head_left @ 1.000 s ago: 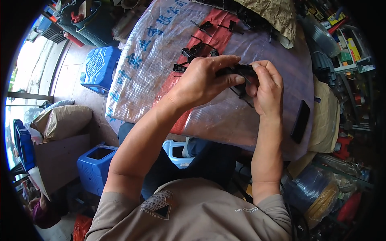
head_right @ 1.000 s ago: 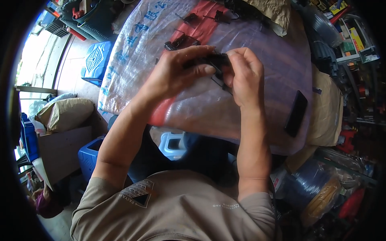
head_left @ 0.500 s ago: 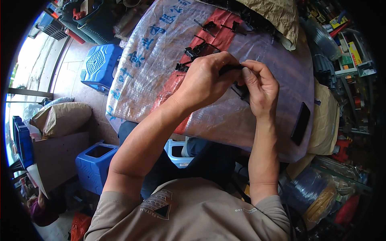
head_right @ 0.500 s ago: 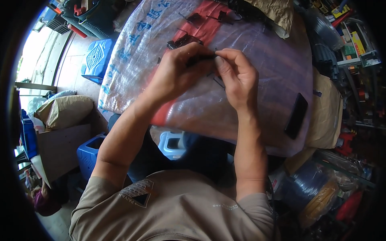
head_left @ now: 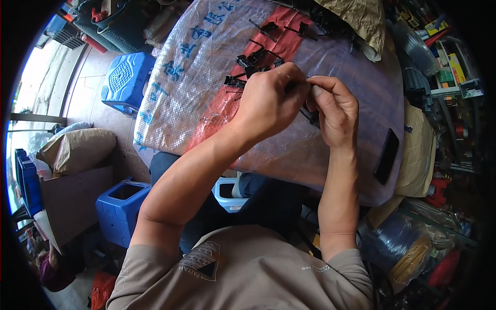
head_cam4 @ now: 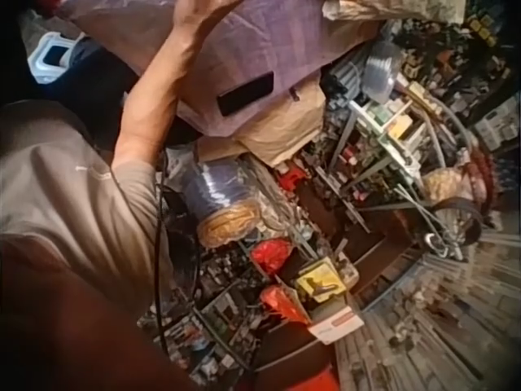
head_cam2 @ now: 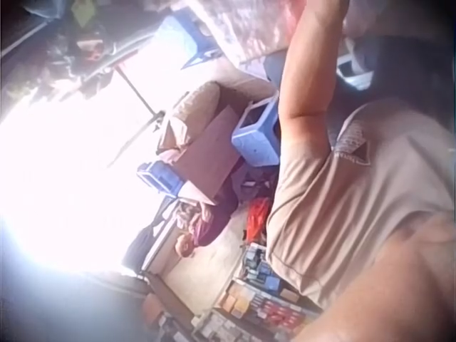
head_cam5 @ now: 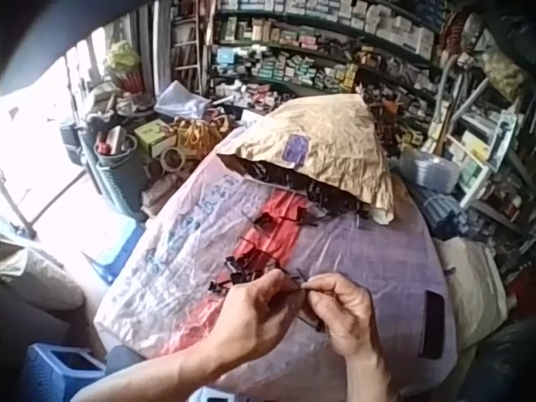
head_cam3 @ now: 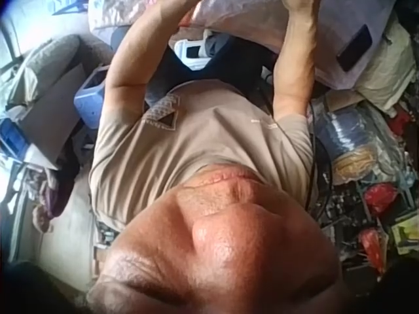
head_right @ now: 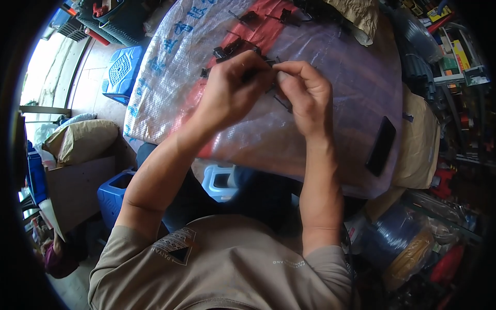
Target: Assembling small black plastic components by hand on a table.
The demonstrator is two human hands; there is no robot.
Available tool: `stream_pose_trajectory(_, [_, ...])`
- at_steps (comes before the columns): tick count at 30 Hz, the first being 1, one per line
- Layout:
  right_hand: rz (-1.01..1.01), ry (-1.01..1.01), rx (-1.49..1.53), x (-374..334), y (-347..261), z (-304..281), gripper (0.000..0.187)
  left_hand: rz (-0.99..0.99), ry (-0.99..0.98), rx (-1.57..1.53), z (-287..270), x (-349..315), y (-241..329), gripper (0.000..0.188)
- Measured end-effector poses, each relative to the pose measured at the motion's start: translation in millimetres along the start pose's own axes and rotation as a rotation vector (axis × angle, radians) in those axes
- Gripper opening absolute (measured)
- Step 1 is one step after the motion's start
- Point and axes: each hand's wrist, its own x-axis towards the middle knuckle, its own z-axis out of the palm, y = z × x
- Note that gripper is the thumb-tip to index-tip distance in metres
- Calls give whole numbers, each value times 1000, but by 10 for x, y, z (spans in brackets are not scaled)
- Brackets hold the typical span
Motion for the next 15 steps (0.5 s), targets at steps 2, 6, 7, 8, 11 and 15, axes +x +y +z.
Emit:
stream_pose_trajectory(2, [151,35,101,-35,-143,46,18,-402,-141,-364,-113,58,115,18])
stream_pose_trajectory(6, [155,-26,-50,-61,-135,-62,14,-512,-254,-416,-203,83,125,26])
stream_pose_trajectory(7, [157,-35,-48,-62,-140,-66,14,-430,-298,-366,-208,73,132,29])
stream_pose_trajectory(8, [158,-26,-78,-57,-152,-59,14,-347,-336,-313,-220,68,142,31])
stream_pose_trajectory(11, [180,-30,-156,-70,-222,-43,13,-72,-326,-51,-221,45,76,29])
stream_pose_trajectory(15, [166,-89,-168,-124,-375,-44,15,206,-325,189,-235,72,67,22])
